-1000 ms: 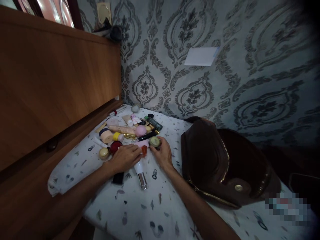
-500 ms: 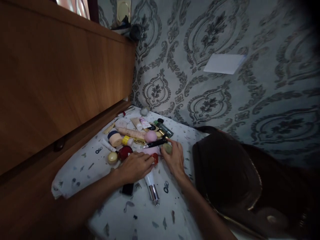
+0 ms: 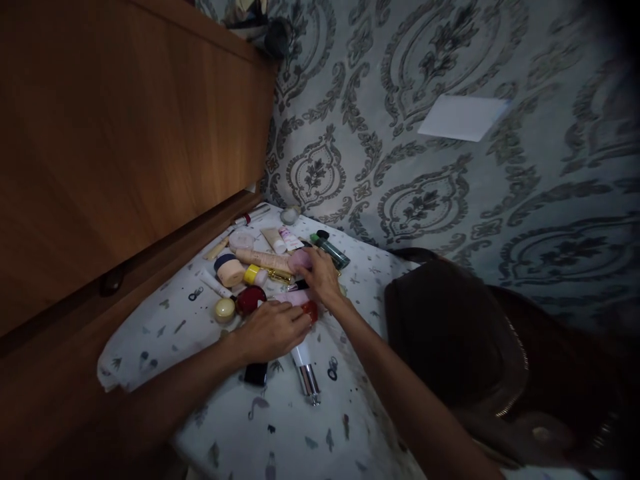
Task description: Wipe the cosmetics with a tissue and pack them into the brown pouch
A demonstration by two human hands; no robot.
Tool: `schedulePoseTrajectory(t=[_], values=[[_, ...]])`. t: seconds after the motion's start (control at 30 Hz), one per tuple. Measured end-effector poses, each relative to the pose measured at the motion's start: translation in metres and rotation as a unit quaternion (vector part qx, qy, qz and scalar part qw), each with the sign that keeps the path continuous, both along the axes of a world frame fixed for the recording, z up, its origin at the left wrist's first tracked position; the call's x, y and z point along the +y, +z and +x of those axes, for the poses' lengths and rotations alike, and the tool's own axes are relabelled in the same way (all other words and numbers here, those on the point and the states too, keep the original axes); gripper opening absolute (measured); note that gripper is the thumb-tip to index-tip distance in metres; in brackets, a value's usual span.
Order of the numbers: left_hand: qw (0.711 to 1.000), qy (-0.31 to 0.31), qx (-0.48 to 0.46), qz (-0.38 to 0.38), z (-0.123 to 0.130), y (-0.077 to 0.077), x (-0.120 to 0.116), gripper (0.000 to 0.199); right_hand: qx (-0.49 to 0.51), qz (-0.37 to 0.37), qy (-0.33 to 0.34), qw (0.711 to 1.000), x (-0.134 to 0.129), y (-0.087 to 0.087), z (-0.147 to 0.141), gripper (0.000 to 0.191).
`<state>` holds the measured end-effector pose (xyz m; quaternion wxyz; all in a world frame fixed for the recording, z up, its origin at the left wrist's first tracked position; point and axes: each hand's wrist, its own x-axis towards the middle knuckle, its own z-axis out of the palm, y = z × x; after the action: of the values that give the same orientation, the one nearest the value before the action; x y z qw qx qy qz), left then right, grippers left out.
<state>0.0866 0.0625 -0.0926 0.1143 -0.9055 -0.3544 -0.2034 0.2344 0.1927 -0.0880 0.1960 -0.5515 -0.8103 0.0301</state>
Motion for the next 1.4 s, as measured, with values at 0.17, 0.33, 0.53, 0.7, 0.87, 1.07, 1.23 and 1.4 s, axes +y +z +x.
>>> schedulePoseTrajectory(t=[0.17,0.33,0.53,0.7,0.87,1.07,1.23,1.4], values=[[0.996,-0.051,-0.036,0.062,-0.002,0.0,-0.002,0.018,-0.037,0.015,0.004,0.999,-0.004,0.001,0.0,0.034],[0.995,-0.068,0.001,0.073,-0.001,0.001,-0.005,0.017,-0.042,0.069,0.036,0.996,-0.009,-0.002,0.009,0.026],[0.994,-0.078,-0.013,0.079,-0.001,0.001,-0.005,0.018,-0.053,0.092,0.176,0.979,-0.013,0.005,-0.013,0.033],[0.993,-0.083,-0.02,0.081,-0.001,-0.001,-0.003,0.018,-0.105,0.054,0.234,0.965,-0.012,0.007,-0.044,0.045],[0.994,-0.086,-0.007,0.065,-0.002,-0.001,-0.003,0.015,-0.162,0.023,0.213,0.963,-0.009,0.008,-0.057,0.052],[0.996,-0.081,0.0,0.046,-0.003,0.002,-0.005,0.015,-0.192,0.027,0.182,0.964,-0.011,0.015,-0.058,0.046],[0.997,-0.074,0.013,0.023,-0.003,0.003,-0.005,0.015,-0.197,0.014,0.17,0.965,-0.006,0.017,-0.051,0.045],[0.997,-0.072,0.013,0.018,-0.002,0.002,-0.004,0.012,-0.184,0.019,0.146,0.972,-0.003,0.017,-0.046,0.04]])
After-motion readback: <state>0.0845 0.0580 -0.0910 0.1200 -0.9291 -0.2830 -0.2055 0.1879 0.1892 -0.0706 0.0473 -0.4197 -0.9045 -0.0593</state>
